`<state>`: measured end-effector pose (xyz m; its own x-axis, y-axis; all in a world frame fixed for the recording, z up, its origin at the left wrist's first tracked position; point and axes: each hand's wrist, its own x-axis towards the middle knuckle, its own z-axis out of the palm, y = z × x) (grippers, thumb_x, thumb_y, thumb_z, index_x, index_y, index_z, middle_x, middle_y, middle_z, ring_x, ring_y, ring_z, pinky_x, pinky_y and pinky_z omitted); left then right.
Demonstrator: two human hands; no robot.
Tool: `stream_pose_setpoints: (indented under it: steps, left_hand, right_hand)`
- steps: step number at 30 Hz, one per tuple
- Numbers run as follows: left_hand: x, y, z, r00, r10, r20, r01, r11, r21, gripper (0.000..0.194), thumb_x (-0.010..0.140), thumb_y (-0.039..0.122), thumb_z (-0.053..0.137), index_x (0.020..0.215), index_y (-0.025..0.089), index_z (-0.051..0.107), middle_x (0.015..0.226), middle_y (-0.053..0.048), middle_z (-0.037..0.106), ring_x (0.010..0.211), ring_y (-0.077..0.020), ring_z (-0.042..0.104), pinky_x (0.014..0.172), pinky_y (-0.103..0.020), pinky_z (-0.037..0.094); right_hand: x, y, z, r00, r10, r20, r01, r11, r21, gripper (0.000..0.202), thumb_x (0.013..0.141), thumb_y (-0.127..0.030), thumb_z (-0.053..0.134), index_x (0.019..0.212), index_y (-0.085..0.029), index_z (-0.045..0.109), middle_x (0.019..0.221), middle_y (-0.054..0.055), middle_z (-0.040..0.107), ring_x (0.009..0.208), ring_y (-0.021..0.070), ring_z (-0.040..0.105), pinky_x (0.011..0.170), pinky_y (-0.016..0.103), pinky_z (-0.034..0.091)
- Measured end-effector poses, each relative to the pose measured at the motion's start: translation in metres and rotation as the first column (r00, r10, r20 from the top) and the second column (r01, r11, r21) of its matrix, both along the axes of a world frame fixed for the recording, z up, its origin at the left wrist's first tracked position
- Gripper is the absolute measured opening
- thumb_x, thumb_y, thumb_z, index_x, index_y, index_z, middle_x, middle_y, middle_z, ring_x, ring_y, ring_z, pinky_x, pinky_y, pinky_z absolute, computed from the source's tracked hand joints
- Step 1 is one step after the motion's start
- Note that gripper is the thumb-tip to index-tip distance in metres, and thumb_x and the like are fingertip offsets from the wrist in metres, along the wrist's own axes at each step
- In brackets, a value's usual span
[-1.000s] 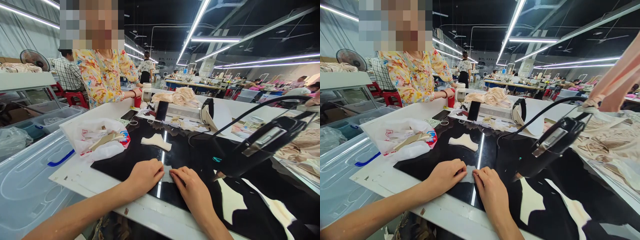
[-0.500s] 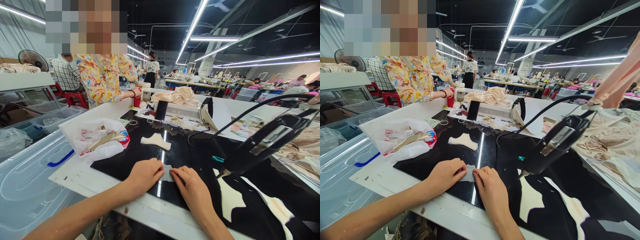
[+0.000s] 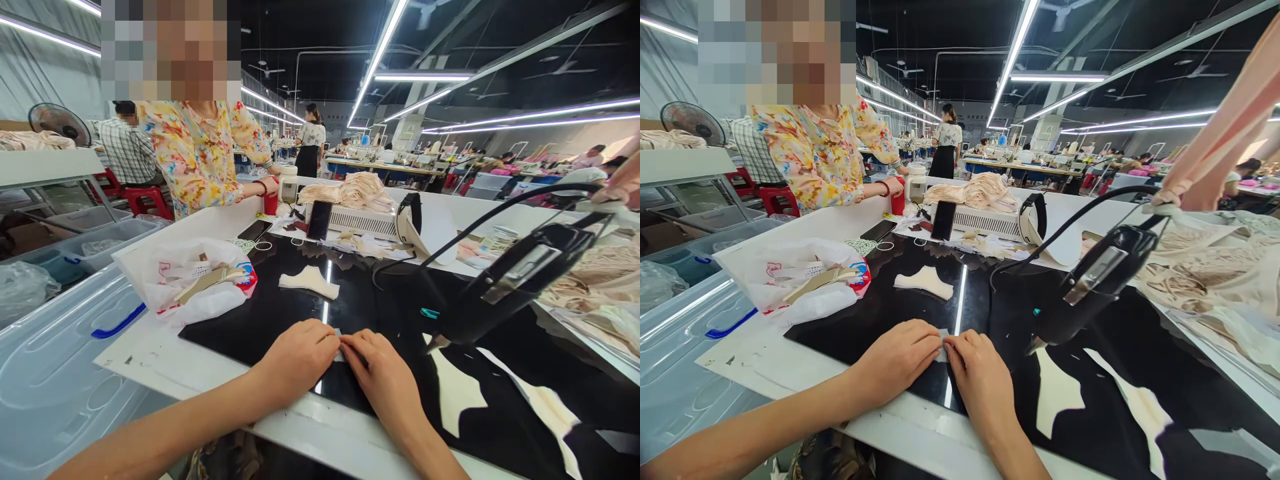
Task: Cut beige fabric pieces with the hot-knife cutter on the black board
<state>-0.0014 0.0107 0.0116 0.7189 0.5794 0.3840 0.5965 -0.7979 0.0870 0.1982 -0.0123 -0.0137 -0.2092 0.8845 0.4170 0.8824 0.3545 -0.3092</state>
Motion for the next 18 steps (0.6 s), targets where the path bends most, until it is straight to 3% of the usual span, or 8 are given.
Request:
stream_pose_setpoints:
  steps: [6, 18]
  left_hand:
    - [0.003, 0.0, -0.013, 0.994, -0.062, 0.085, 0.055, 0.995, 0.086, 0.024, 0.112, 0.023, 0.044, 0.112, 0.014, 0.066, 0.116, -0.008, 0.076, 0.11, -0.0224, 0.072, 0.099, -0.038, 0.058]
    - [0.003, -0.001, -0.014, 0.994, -0.031, 0.103, 0.028, 0.999, 0.033, 0.022, 0.11, 0.027, 0.049, 0.116, 0.015, 0.067, 0.122, -0.009, 0.077, 0.115, -0.0227, 0.073, 0.102, -0.038, 0.059]
  right_hand:
    - [0.001, 0.001, -0.002, 1.0, 0.014, 0.006, -0.014, 1.0, 0.016, 0.042, 0.113, -0.042, 0.037, 0.109, -0.027, 0.077, 0.094, 0.004, 0.071, 0.085, 0.0213, 0.067, 0.074, 0.034, 0.054]
    - [0.001, 0.002, -0.002, 1.0, 0.019, 0.018, -0.02, 0.998, 0.055, 0.048, 0.113, -0.046, 0.034, 0.108, -0.025, 0.077, 0.092, 0.004, 0.072, 0.083, 0.0208, 0.068, 0.072, 0.034, 0.055]
